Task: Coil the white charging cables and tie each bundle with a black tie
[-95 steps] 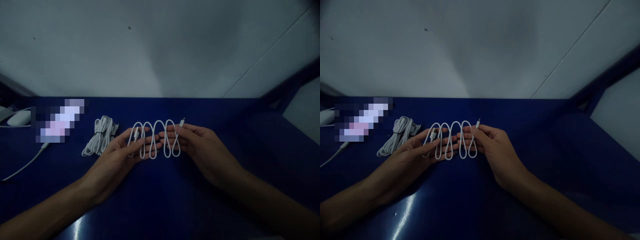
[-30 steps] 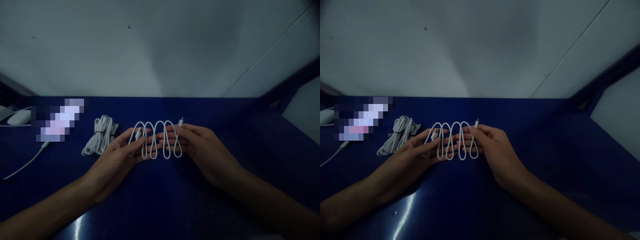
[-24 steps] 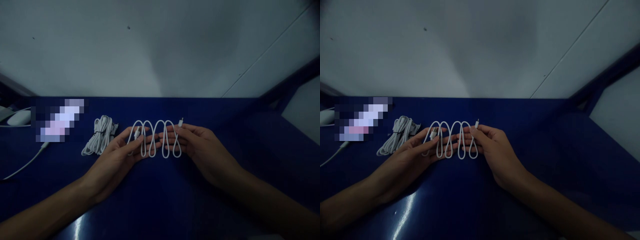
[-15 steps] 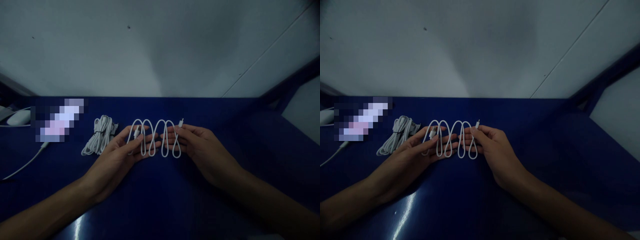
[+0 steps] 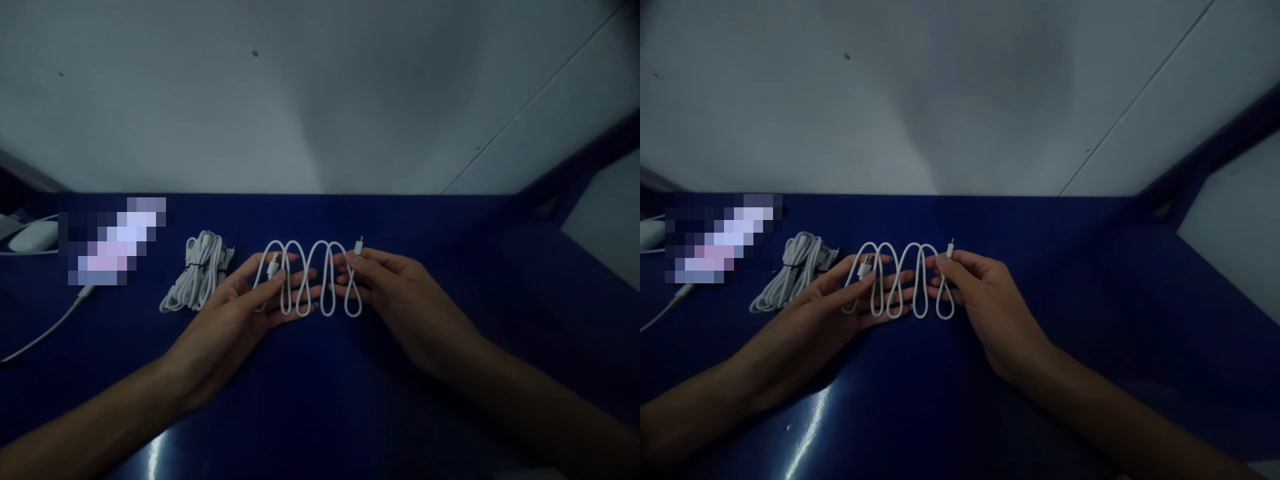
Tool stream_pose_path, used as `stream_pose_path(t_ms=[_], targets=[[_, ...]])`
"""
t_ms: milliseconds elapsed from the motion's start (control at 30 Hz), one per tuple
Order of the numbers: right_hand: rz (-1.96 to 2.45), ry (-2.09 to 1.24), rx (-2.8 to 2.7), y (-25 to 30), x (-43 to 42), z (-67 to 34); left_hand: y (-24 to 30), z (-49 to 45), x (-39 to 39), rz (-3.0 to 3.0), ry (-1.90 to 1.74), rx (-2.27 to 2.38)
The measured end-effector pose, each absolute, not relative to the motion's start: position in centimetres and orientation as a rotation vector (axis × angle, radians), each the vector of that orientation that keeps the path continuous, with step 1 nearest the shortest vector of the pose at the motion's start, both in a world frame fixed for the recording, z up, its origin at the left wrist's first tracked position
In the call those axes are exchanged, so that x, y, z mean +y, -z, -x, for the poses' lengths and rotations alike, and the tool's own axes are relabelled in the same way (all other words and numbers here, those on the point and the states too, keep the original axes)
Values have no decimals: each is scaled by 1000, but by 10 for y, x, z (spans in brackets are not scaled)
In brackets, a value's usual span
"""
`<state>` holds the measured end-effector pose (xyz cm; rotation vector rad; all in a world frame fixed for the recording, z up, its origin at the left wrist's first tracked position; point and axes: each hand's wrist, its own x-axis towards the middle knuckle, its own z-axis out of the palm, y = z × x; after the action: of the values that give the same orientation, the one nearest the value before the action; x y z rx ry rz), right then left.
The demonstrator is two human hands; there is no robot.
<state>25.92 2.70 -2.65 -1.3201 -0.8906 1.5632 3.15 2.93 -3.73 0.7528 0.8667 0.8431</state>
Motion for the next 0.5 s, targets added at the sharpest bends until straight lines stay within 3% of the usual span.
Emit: stream_pose_path(t_ms=[500], targets=[[1278, -1604, -1019, 28, 26, -263, 33, -33, 27, -733, -839, 890]])
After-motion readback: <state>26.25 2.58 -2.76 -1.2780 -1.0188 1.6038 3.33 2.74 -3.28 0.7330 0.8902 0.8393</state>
